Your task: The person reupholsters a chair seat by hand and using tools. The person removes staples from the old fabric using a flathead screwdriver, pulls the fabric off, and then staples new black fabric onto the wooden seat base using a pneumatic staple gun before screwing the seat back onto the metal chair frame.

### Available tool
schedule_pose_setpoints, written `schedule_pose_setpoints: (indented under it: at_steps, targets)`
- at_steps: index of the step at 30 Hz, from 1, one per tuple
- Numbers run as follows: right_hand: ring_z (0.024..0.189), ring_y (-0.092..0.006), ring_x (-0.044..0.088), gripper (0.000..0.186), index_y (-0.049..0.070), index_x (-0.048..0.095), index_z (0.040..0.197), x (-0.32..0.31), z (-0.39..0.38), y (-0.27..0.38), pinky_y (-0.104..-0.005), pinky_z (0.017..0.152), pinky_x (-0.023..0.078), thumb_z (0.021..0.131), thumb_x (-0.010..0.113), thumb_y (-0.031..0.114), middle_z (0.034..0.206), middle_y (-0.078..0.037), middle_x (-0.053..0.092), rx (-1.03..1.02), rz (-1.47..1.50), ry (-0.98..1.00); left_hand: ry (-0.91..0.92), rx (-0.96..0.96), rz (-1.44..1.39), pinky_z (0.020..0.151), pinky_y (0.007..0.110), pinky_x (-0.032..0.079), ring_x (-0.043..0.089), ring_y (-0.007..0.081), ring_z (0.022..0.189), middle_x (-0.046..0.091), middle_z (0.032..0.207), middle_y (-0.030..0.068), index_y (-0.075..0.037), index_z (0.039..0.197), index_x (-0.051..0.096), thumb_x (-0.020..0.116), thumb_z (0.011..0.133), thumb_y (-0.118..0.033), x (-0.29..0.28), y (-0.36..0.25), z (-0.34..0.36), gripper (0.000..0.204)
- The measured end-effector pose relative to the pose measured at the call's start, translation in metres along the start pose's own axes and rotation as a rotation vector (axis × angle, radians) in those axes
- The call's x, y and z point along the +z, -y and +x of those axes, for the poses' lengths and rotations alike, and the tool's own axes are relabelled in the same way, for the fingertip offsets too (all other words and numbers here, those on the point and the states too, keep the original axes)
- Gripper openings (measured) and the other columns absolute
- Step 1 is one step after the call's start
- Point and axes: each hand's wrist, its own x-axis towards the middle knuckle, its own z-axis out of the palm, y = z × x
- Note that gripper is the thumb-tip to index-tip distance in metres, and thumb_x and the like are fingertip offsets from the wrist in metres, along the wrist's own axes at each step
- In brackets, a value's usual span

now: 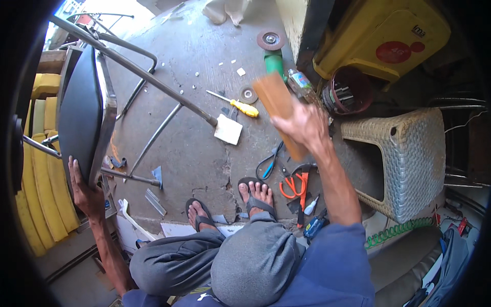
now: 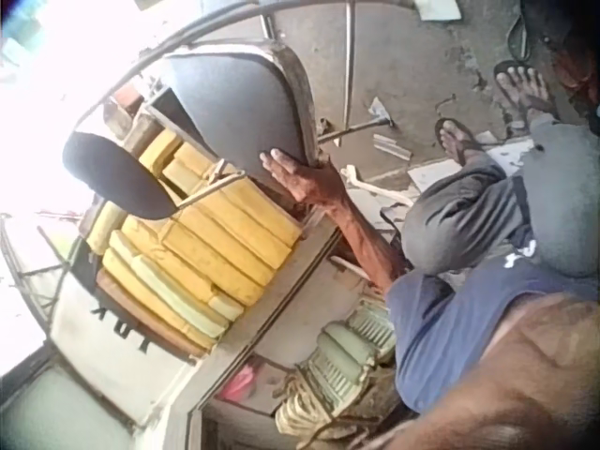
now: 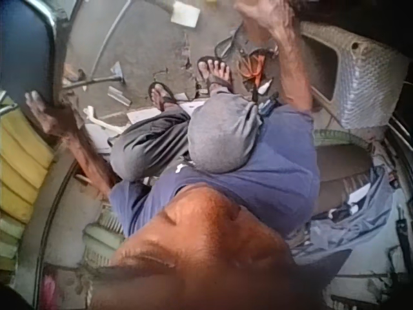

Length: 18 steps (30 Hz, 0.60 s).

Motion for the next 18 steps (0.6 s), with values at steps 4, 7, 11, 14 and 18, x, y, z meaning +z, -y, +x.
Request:
schedule_pose_setpoints:
  at_steps: [4, 7, 11, 14, 18]
  targets:
    - [0.099, -0.045, 0.071, 0.073, 0.001, 0.058, 0.134, 0.039, -0.043, -0.05, -0.0546, 0.088, 0.055, 0.082, 0.08, 0.048, 0.106, -0.027, 0.074, 0.335, -0.112, 0.179, 0.049, -0.036, -0.04, 0.115, 0.05, 0.046, 0.051, 0.0442, 0.139, 0.052, 0.151, 0.0229, -0.009, 0.152, 0.04, 0.064, 0.078, 0.013, -0.01, -0.011, 0.003, 0.081]
    - [0.103, -0.0416, 0.07, 0.061, -0.003, 0.061, 0.13, 0.07, -0.053, -0.057, -0.0537, 0.094, 0.052, 0.087, 0.078, 0.037, 0.114, -0.028, 0.07, -0.067, -0.188, -0.408, 0.072, -0.033, -0.063, 0.115, 0.05, 0.046, 0.051, 0.0456, 0.138, 0.051, 0.15, 0.0247, -0.009, 0.153, 0.039, 0.064, 0.076, 0.014, -0.015, -0.017, 0.009, 0.084]
    - [0.134, -0.0411, 0.053, 0.065, -0.006, 0.055, 0.139, 0.09, -0.008, 0.013, -0.0477, 0.113, 0.042, 0.09, 0.076, 0.031, 0.138, -0.025, 0.061, -0.042, 0.431, 0.054, 0.171, -0.025, -0.064, 0.114, 0.051, 0.047, 0.052, 0.0448, 0.138, 0.052, 0.149, 0.0254, -0.007, 0.152, 0.041, 0.059, 0.074, 0.018, -0.032, -0.025, 0.019, 0.084]
    - [0.137, -0.0435, 0.049, 0.079, -0.003, 0.045, 0.149, 0.128, 0.026, 0.065, -0.0507, 0.113, 0.04, 0.088, 0.078, 0.035, 0.144, -0.03, 0.053, -0.49, 0.468, -0.096, 0.221, -0.112, -0.105, 0.114, 0.049, 0.046, 0.05, 0.0431, 0.139, 0.052, 0.151, 0.0225, -0.01, 0.155, 0.039, 0.056, 0.077, 0.019, -0.054, -0.035, 0.041, 0.085]
    - [0.137, -0.0464, 0.047, 0.095, 0.001, 0.028, 0.159, 0.147, 0.067, 0.138, -0.053, 0.114, 0.039, 0.09, 0.075, 0.046, 0.146, -0.031, 0.049, -0.415, 0.473, -0.259, 0.238, -0.255, -0.158, 0.112, 0.051, 0.047, 0.055, 0.0462, 0.133, 0.056, 0.146, 0.0259, -0.008, 0.154, 0.041, 0.044, 0.074, 0.018, -0.1, -0.023, 0.064, 0.084]
